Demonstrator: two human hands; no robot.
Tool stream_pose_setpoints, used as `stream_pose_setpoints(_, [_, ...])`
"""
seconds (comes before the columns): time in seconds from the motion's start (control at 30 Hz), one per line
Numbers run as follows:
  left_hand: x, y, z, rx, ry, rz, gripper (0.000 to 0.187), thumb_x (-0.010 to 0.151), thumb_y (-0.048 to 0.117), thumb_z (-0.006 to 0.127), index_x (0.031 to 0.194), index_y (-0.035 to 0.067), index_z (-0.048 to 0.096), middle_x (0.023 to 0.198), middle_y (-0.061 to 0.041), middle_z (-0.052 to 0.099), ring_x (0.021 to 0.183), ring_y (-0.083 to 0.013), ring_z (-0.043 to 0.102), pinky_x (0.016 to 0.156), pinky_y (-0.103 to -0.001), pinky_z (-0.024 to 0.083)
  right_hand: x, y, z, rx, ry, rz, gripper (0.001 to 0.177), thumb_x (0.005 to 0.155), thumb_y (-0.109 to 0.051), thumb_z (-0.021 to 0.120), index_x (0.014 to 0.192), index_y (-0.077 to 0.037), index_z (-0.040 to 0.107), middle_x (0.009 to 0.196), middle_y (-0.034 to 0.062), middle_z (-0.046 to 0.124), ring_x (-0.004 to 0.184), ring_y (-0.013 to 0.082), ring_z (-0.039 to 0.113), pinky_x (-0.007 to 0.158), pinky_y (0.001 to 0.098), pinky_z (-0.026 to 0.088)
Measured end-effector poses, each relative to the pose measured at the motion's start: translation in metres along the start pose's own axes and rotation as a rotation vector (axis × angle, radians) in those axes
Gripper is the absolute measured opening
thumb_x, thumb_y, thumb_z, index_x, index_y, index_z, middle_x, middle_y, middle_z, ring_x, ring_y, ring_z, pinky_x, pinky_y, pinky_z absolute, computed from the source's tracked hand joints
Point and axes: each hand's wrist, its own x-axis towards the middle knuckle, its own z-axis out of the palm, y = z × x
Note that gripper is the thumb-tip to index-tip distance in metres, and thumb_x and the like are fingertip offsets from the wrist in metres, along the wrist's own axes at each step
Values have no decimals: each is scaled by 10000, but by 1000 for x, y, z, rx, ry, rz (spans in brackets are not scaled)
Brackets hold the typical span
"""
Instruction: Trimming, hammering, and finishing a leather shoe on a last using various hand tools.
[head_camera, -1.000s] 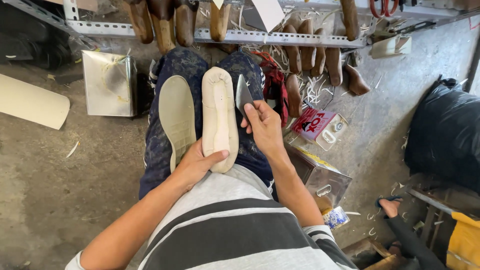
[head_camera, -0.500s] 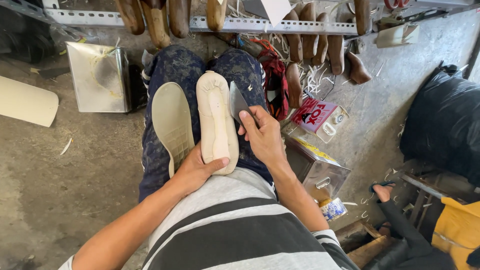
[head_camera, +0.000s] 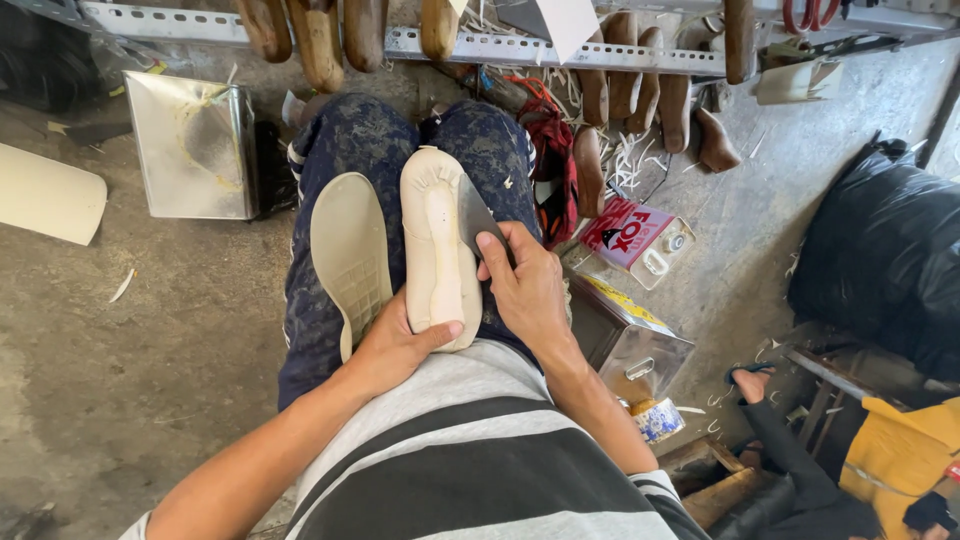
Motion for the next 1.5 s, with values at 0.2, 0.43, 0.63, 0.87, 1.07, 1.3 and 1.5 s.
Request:
stream_pose_setpoints(0.2, [5, -15, -7, 40, -18, 17, 704, 816, 110, 840, 1432, -9, 520, 1302, -203, 635, 1216, -294, 558, 1020, -550, 469, 8, 2, 5, -74, 15, -73, 231, 1066, -216, 589, 939, -74, 721, 586, 43, 686, 521, 188, 645, 511, 304, 507])
stream_pose_setpoints(0.43, [8, -15, -6, 44, -6, 26, 733, 806, 101, 846, 1447, -11, 507, 1335, -214, 627, 1250, -303, 549, 1037, -561, 459, 33, -2, 9, -78, 32, -131, 237, 1062, -235, 596, 903, -91, 696, 575, 24, 674, 537, 195, 641, 548, 314, 514])
stream_pose_setpoints(0.63, [5, -8, -1, 77, 31, 6, 690, 786, 154, 877, 1376, -13, 561, 1258, -222, 665, 1202, -307, 591, 987, -544, 492, 38, -1, 2, -84, 18, -249, 247, 1073, -263, 588, 902, -103, 667, 584, 27, 662, 560, 204, 642, 575, 332, 526])
stream_pose_setpoints(0.87, [5, -3, 0, 111, 60, -16, 706, 773, 180, 887, 1360, -29, 556, 1257, -267, 664, 1216, -371, 612, 1003, -571, 479, 55, 3, -4, -226, -65, -260, 238, 1059, -301, 606, 899, -134, 658, 575, 1, 671, 579, 256, 685, 581, 373, 543])
stream_pose_setpoints(1.07, [5, 7, 1, 122, 48, -56, 738, 775, 207, 889, 1393, -9, 548, 1312, -263, 656, 1270, -398, 600, 1039, -578, 469, 61, 9, -25, -346, -149, -370, 216, 1037, -350, 641, 920, -170, 661, 558, -21, 671, 602, 262, 705, 594, 368, 548])
stream_pose_setpoints(1.3, [4, 10, 3, 130, 37, -43, 745, 779, 229, 890, 1386, -23, 541, 1331, -272, 650, 1295, -411, 591, 1060, -583, 463, 98, 1, -24, -640, -168, -651, 282, 1068, -389, 609, 998, -116, 627, 534, 130, 627, 593, 381, 684, 590, 488, 529])
stream_pose_setpoints(1.5, [6, 6, -2, 113, 41, -25, 744, 786, 216, 881, 1378, -56, 521, 1335, -302, 634, 1305, -435, 575, 1068, -610, 449, 124, -20, -34, -657, -389, -696, 268, 1063, -400, 589, 992, -143, 621, 596, 179, 647, 654, 442, 687, 598, 539, 511])
